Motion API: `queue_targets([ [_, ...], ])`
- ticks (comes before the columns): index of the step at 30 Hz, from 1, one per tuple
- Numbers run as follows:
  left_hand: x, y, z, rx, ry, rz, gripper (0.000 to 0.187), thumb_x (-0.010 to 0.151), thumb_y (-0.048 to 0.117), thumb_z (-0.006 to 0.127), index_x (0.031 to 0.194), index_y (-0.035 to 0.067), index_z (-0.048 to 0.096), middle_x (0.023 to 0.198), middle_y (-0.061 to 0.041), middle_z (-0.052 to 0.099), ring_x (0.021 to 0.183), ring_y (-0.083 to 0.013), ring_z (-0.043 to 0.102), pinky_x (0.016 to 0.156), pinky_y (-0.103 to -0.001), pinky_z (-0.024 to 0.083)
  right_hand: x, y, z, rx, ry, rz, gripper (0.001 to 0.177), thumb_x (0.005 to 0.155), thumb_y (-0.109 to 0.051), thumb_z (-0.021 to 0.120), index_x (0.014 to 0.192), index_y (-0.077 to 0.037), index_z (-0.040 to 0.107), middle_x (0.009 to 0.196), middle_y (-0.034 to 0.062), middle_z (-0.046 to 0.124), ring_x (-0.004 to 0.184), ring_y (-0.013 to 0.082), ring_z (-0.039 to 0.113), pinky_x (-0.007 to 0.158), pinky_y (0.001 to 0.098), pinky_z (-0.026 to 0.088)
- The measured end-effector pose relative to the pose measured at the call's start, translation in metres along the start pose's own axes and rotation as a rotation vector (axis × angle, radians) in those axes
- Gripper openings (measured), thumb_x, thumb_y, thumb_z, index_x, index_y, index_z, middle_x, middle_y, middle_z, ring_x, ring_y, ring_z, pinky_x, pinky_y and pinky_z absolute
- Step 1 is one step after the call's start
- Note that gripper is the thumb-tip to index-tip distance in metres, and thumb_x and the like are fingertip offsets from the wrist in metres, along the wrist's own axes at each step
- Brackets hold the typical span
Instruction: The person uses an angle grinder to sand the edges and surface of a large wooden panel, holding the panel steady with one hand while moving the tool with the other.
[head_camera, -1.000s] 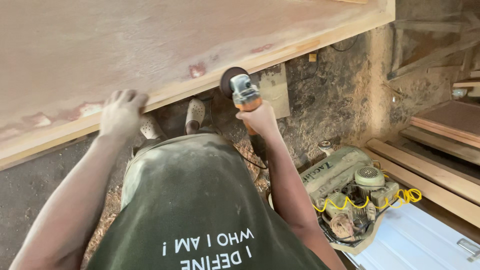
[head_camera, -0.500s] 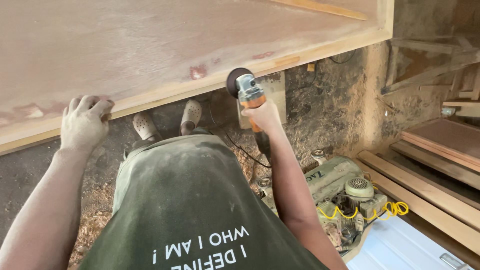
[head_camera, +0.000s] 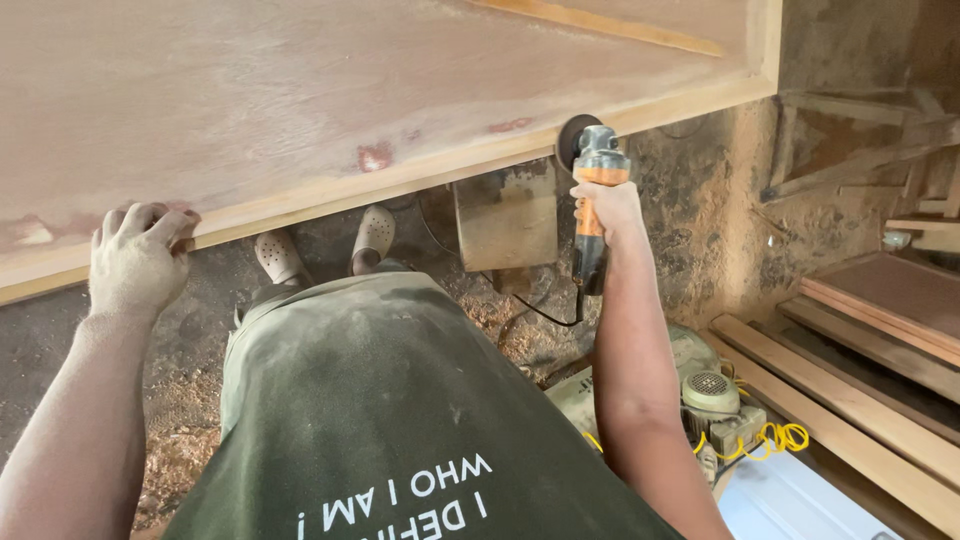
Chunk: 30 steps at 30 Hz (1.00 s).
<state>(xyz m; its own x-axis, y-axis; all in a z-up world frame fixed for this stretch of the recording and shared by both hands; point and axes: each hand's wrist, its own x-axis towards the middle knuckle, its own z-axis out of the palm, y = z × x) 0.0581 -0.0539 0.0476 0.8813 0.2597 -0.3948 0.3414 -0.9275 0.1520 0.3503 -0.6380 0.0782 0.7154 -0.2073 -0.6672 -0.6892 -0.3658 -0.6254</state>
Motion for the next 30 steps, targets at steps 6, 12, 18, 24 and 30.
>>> queue_targets([
  [6, -0.005, 0.003, 0.004, -0.042, 0.049, 0.001, 0.022, 0.107, 0.023, 0.063, 0.127, 0.024, 0.071, 0.133, -0.003, 0.062, 0.140, -0.0243, 0.049, 0.123, -0.044, 0.036, 0.004, -0.014, 0.004, 0.042, -0.025, -0.038, 0.026, 0.073, 0.002, 0.081, 0.098, 0.001, 0.073, 0.076, 0.0090, 0.071, 0.058, 0.0199, 0.069, 0.053, 0.0350, 0.057],
  [12, -0.004, 0.000, 0.004, -0.066, 0.050, 0.008, 0.022, 0.106, 0.023, 0.065, 0.126, 0.024, 0.072, 0.136, -0.004, 0.062, 0.140, -0.0269, 0.048, 0.123, -0.045, 0.035, -0.030, -0.031, 0.059, -0.145, 0.001, 0.004, 0.028, 0.071, -0.001, 0.082, 0.098, -0.001, 0.075, 0.075, 0.0113, 0.073, 0.056, 0.0174, 0.068, 0.051, 0.0338, 0.056],
  [18, -0.006, -0.008, 0.016, 0.014, 0.072, 0.017, 0.031, 0.096, 0.018, 0.070, 0.127, 0.022, 0.072, 0.138, -0.006, 0.062, 0.143, -0.0290, 0.046, 0.126, -0.045, 0.034, -0.084, -0.035, 0.104, -0.457, -0.130, -0.100, 0.031, 0.067, -0.015, 0.087, 0.094, -0.004, 0.076, 0.083, 0.0105, 0.077, 0.067, 0.0164, 0.073, 0.063, 0.0305, 0.058],
  [24, -0.004, -0.012, 0.023, 0.006, 0.049, -0.019, 0.023, 0.102, 0.019, 0.070, 0.124, 0.021, 0.071, 0.133, -0.007, 0.061, 0.140, -0.0288, 0.046, 0.128, -0.044, 0.035, -0.106, -0.044, 0.118, -0.577, -0.205, -0.150, 0.032, 0.071, -0.016, 0.085, 0.101, -0.006, 0.075, 0.086, 0.0109, 0.074, 0.072, 0.0172, 0.069, 0.068, 0.0327, 0.056],
  [30, -0.005, -0.005, 0.012, 0.003, 0.056, -0.007, 0.022, 0.103, 0.022, 0.068, 0.125, 0.022, 0.073, 0.135, -0.008, 0.062, 0.144, -0.0298, 0.045, 0.125, -0.045, 0.034, -0.045, -0.037, 0.033, -0.359, -0.014, 0.143, 0.033, 0.073, -0.003, 0.081, 0.104, -0.007, 0.070, 0.079, 0.0076, 0.073, 0.061, 0.0140, 0.068, 0.056, 0.0310, 0.058],
])
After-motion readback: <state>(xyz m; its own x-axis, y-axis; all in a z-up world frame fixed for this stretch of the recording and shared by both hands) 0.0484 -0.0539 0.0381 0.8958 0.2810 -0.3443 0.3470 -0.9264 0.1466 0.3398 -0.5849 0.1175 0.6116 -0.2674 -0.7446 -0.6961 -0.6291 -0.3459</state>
